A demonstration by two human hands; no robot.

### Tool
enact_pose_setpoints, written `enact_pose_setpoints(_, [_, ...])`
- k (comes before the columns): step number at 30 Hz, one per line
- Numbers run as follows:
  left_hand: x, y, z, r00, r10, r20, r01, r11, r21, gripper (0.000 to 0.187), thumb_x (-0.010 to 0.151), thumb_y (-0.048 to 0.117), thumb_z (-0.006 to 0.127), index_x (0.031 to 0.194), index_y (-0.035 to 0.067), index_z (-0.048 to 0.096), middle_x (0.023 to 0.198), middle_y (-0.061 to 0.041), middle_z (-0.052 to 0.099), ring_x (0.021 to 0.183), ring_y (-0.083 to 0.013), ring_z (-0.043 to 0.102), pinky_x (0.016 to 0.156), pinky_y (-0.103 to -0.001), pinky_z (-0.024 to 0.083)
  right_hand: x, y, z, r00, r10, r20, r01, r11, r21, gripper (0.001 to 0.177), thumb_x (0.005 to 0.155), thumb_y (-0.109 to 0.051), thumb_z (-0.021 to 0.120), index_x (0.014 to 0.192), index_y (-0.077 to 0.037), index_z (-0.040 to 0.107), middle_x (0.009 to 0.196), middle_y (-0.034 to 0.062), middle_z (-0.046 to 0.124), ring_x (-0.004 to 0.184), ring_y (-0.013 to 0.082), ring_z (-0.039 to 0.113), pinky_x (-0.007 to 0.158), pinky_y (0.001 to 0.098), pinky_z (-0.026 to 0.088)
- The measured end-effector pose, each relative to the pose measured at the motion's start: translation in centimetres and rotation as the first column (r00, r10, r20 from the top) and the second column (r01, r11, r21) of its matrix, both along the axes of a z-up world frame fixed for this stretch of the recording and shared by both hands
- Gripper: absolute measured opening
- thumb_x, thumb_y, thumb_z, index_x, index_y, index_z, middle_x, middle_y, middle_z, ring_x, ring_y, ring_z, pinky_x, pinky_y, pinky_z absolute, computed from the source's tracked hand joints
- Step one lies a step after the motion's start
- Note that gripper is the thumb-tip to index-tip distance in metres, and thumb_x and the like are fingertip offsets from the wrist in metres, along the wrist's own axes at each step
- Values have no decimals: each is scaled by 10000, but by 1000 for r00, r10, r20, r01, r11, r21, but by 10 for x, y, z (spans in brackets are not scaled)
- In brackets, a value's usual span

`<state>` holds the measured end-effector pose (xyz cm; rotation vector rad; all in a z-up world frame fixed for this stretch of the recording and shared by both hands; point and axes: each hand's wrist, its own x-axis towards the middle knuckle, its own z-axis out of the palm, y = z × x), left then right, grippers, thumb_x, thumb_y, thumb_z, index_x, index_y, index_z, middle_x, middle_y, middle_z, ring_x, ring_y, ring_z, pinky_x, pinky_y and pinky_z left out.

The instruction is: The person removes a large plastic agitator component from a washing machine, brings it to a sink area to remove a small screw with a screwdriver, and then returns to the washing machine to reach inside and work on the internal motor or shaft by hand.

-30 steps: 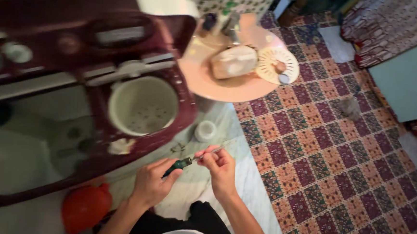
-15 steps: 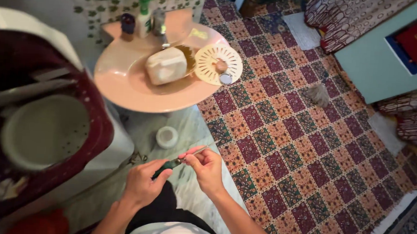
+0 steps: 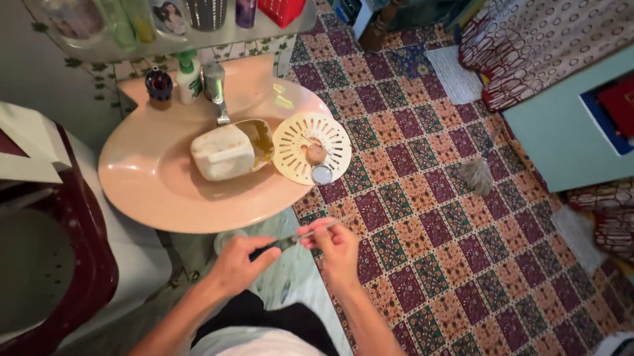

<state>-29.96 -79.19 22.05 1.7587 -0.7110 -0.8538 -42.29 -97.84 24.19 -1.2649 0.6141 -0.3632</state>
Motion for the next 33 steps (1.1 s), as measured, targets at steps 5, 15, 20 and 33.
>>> enact_pose_setpoints(5, [6,-44,14,810,246,532,-194,969,-152,320,803,318,798,989,58,773,831,-140,747,730,-339,707,626,-437,544,38,-31,-19,983,-184,-24,186,980,68,203,1016,-140,618,1033,53,679,945,162,770,727,134,680,681,257,561])
enact_pose_setpoints(15, [21,-136,4,750,429,504,-485,874,-22,318,787,313,812,1021,105,760,793,-93,708,723,-343,688,597,-454,525,101,-111,-54,992,-20,-123,31,995,90,209,1012,-128,650,993,70,713,919,116,760,706,88,594,670,217,497])
enact_pose_setpoints(20, [42,-179,-15,743,555,374,-598,802,-2,324,805,319,804,1064,125,775,854,-111,731,754,-363,697,631,-449,536,136,-161,-77,940,289,-182,-269,955,127,242,1000,-199,648,1023,25,739,990,84,787,783,89,644,706,247,512])
enact_pose_setpoints(33, [76,-272,-83,812,546,204,-543,836,-75,336,938,268,700,1181,36,694,1131,-164,722,1067,-356,684,900,-424,533,202,-267,-151,752,618,-228,-593,786,176,355,1101,-333,503,1241,-13,563,1111,61,735,1037,148,690,900,362,543])
